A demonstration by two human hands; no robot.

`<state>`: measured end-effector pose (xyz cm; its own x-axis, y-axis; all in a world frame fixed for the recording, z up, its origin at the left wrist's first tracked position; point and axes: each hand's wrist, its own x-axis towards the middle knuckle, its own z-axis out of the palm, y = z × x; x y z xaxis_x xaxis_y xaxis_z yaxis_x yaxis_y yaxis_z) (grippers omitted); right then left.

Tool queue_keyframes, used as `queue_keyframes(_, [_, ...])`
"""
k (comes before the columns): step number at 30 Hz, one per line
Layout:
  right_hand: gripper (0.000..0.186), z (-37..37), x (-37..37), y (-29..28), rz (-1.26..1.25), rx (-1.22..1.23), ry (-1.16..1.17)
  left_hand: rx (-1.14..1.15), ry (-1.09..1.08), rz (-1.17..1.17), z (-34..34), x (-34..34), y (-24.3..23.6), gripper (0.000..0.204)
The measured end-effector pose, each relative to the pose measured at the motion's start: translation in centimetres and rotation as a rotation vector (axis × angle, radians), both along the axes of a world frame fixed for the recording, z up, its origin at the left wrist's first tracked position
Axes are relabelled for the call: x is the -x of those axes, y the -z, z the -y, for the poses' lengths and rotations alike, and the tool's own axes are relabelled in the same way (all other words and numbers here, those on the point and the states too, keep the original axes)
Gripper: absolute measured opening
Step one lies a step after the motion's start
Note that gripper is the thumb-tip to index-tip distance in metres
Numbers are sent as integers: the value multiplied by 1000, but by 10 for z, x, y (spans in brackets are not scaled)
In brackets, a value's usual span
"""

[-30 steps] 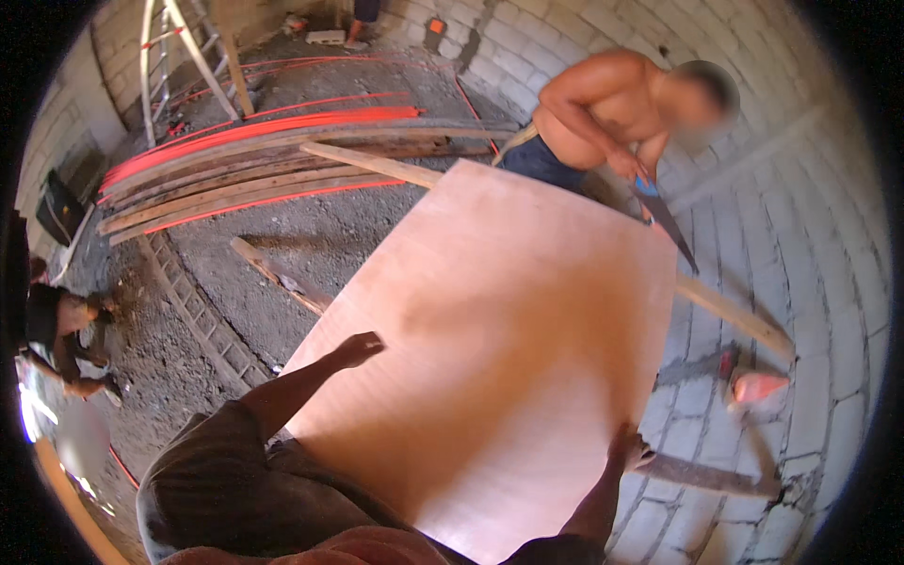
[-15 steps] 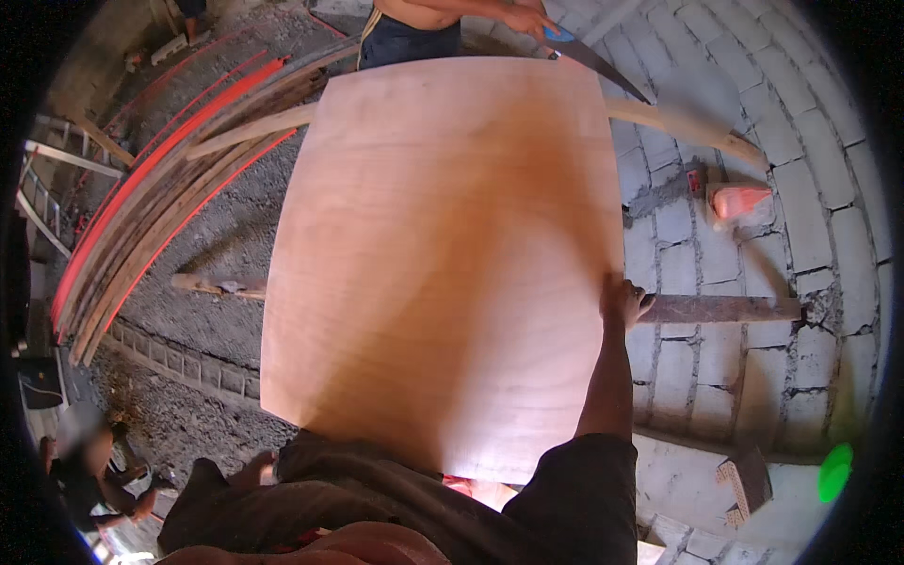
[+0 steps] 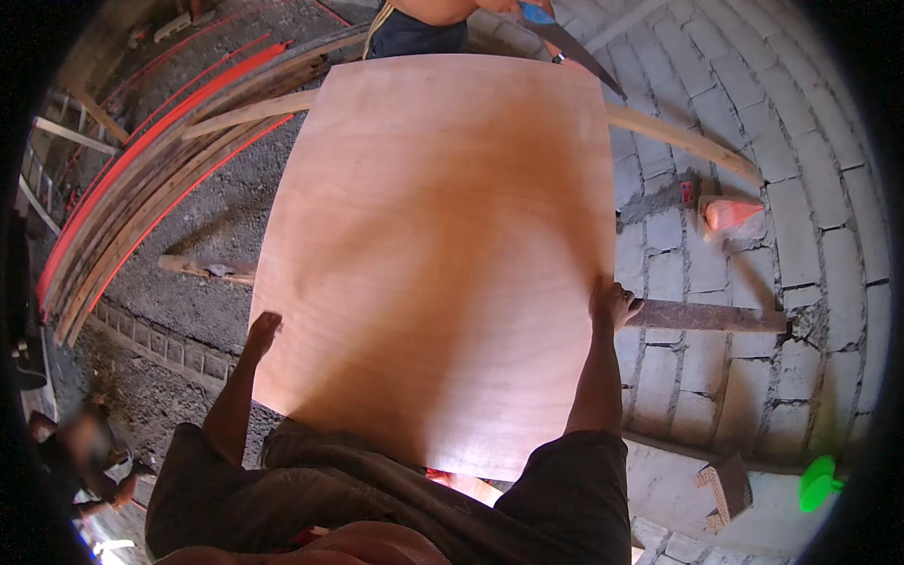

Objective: Holding a piece of plywood steady while another person saws it.

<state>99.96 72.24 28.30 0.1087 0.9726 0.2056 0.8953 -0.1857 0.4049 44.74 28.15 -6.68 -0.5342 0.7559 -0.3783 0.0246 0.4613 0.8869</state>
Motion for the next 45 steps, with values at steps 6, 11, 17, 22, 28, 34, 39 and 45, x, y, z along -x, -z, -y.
queue_keyframes(6, [68, 0, 1, -3, -10, -8, 13, 743, 834, -203, 205, -37, 99, 29])
queue_keyframes(11, [68, 2, 5, -4, 22, -10, -7, 596, 1035, -377, 284, -76, 91, 36])
queue_keyframes(17, [69, 1, 8, -6, 20, 21, 32, 556, 519, -11, 164, -45, 87, 44])
queue_keyframes(22, [67, 1, 5, -1, 20, 8, 20, 126, 129, -79, 33, 5, 66, 37])
queue_keyframes(28, [66, -1, 3, 1, 24, 20, 19, -4, -32, -7, -13, 18, 39, 32])
queue_keyframes(34, [66, 0, 4, -1, 14, -9, 27, 391, 202, -55, 84, -25, 79, 33])
queue_keyframes(39, [67, -1, 2, 0, -3, -3, 0, 731, 388, -29, 183, -72, 85, 44])
queue_keyframes(45, [69, -2, 4, 0, -4, -4, 33, 657, 530, 47, 169, -68, 80, 46])
